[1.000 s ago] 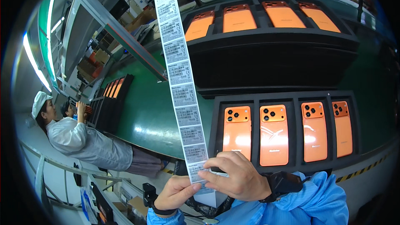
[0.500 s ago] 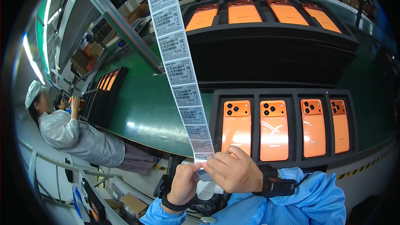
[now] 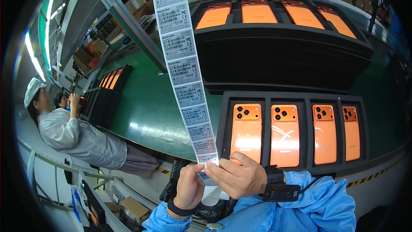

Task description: The person is applying regulatory labels and protective films to the back of mobile phones on a factory assembly line.

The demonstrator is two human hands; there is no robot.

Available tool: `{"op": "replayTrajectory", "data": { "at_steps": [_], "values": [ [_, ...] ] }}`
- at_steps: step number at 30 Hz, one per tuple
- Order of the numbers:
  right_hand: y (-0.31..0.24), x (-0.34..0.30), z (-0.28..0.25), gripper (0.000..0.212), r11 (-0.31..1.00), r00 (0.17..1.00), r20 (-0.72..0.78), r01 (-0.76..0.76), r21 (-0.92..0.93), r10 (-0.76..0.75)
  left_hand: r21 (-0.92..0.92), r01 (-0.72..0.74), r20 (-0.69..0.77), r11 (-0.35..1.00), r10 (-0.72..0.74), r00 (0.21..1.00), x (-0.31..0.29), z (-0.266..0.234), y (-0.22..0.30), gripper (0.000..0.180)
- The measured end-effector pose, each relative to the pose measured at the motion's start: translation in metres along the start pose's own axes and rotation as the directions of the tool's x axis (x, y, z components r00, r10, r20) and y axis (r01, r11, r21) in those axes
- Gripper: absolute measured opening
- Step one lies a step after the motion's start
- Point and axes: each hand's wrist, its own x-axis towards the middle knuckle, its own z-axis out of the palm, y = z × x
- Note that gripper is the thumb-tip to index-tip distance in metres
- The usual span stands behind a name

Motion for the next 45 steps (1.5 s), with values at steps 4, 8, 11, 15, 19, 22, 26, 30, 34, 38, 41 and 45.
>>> {"op": "replayTrajectory", "data": {
  "at_steps": [4, 8, 11, 15, 19, 22, 26, 30, 34, 38, 41, 45],
  "values": [
    [-0.003, -0.001, 0.003, 0.027, 0.999, 1.000, -0.028, 0.001, 0.047, 0.000, -0.059, -0.032, 0.051, 0.998, 0.035, 0.998, 0.004, -0.013, -0.007, 0.026],
    [-0.003, 0.003, -0.006, 0.028, 0.987, 0.995, -0.058, -0.067, 0.146, 0.076, 0.046, -0.072, -0.001, 0.996, 0.072, 0.997, -0.001, 0.023, 0.005, 0.027],
    [-0.002, 0.015, -0.031, 0.029, 0.909, 0.964, -0.050, -0.230, 0.349, 0.263, 0.238, -0.088, 0.024, 0.967, 0.085, 0.996, 0.011, 0.023, 0.016, 0.031],
    [0.024, 0.013, -0.057, 0.031, 0.861, 0.933, -0.011, -0.326, 0.391, 0.359, 0.593, -0.166, 0.118, 0.788, 0.120, 0.986, 0.044, -0.042, 0.007, 0.037],
    [0.047, 0.005, -0.077, 0.032, 0.933, 0.952, 0.020, -0.304, 0.193, 0.306, 0.778, -0.138, 0.174, 0.613, 0.000, 0.985, 0.054, -0.078, 0.002, 0.038],
    [0.054, -0.002, -0.085, 0.031, 0.936, 0.944, 0.022, -0.330, 0.126, 0.330, 0.966, -0.144, 0.144, 0.214, 0.014, 0.989, 0.041, -0.050, 0.012, 0.035],
    [0.067, -0.002, -0.094, 0.018, 0.963, 0.963, 0.100, -0.258, 0.079, 0.250, 0.841, -0.511, 0.522, -0.175, 0.507, 0.686, 0.032, -0.021, 0.022, 0.022],
    [0.073, 0.003, -0.096, 0.014, 0.946, 0.953, 0.113, -0.296, 0.133, 0.282, 0.516, -0.843, 0.857, -0.152, 0.104, 0.505, 0.046, 0.028, 0.040, 0.032],
    [0.080, -0.002, -0.091, 0.014, 0.942, 0.952, 0.123, -0.299, 0.153, 0.282, 0.424, -0.894, 0.864, -0.143, -0.232, 0.447, 0.065, 0.041, 0.041, 0.032],
    [0.091, -0.010, -0.083, 0.012, 0.918, 0.937, 0.130, -0.346, 0.194, 0.325, 0.356, -0.893, 0.810, -0.274, -0.385, 0.442, 0.075, 0.046, 0.045, 0.034],
    [0.094, -0.012, -0.075, 0.012, 0.888, 0.917, 0.171, -0.394, 0.237, 0.361, 0.218, -0.883, 0.788, -0.415, -0.460, 0.410, 0.066, 0.057, 0.046, 0.036],
    [0.097, -0.022, -0.059, 0.009, 0.835, 0.887, 0.180, -0.461, 0.301, 0.424, 0.084, -0.894, 0.792, -0.440, -0.515, 0.328, 0.067, 0.056, 0.046, 0.036]
  ]
}}
